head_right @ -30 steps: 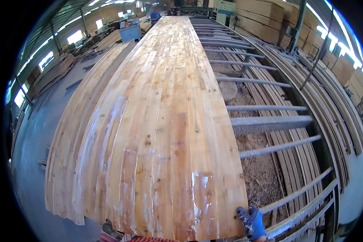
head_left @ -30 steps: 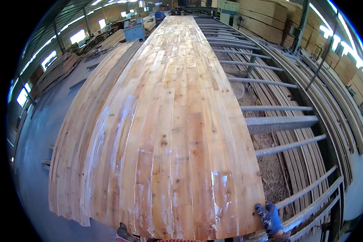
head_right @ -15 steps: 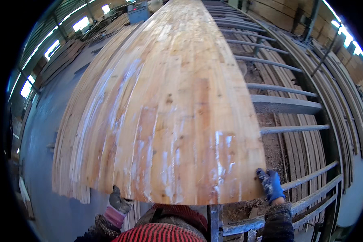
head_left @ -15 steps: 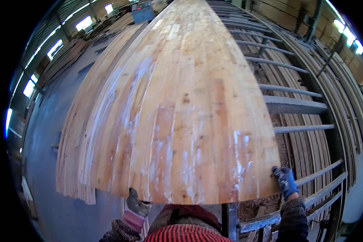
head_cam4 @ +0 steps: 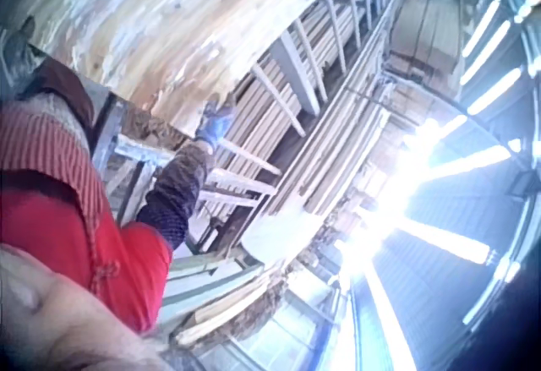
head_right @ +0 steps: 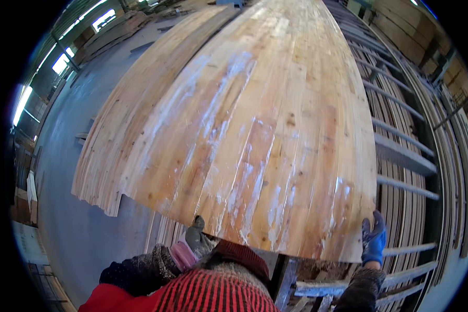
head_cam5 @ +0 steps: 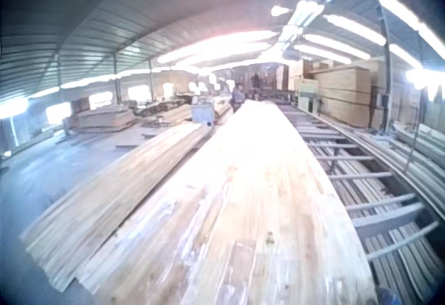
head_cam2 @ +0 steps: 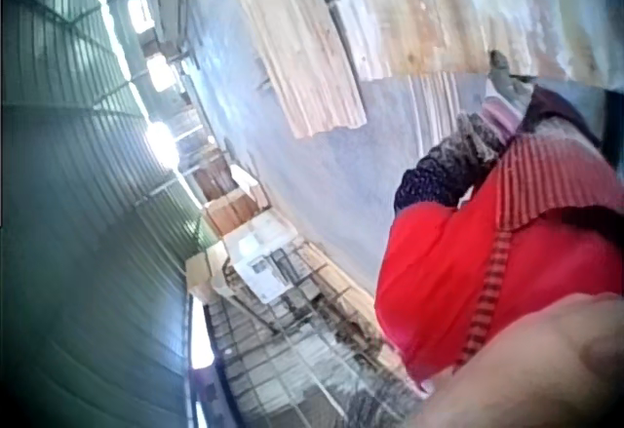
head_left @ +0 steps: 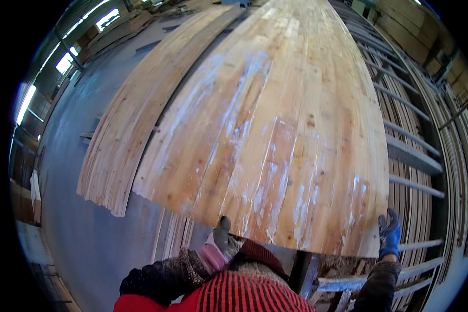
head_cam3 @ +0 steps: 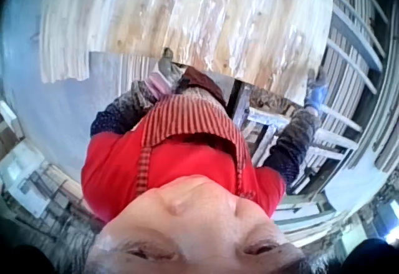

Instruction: The person applies a white filler paste to the gaps and knots on a large wooden panel using a putty knife. They repeatedly scoop the filler from an orange bowl and spread it across the wood surface. After finishing the application, the person lifts the panel and places it onto a metal rack.

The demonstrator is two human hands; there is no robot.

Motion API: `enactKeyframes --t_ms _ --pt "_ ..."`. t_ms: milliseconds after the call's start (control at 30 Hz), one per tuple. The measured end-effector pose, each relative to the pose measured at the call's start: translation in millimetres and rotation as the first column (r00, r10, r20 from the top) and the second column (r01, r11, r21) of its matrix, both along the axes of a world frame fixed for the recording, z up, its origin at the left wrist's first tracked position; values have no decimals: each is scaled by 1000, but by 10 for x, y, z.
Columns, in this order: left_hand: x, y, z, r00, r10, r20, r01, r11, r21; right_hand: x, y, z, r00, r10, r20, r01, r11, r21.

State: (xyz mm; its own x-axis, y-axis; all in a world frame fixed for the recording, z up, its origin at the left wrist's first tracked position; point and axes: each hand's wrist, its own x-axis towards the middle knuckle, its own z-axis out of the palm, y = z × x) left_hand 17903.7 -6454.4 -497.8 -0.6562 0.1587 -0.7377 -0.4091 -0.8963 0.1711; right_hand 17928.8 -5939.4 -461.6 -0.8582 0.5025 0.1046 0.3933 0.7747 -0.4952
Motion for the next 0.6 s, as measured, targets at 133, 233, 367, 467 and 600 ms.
enactKeyframes --t_ms 133,233,367,467,600 --pt "-23 66 61 999 -33 15 35 992 -118 147 495 -615 945 -325 43 324 907 -269" --pt "-27 16 -68 998 -46 38 52 985 -167 155 533 -626 944 -279 179 331 762 -557" --pt "-34 -12 -40 999 -20 40 29 969 -244 83 282 -480 942 -323 90 316 765 -561" --pt "-13 -101 -119 1000 -21 22 25 971 -237 44 205 -308 946 -321 53 291 762 -579" --pt "40 -14 115 995 -101 -12 100 993 -69 73 544 -311 919 -369 139 388 786 -481"
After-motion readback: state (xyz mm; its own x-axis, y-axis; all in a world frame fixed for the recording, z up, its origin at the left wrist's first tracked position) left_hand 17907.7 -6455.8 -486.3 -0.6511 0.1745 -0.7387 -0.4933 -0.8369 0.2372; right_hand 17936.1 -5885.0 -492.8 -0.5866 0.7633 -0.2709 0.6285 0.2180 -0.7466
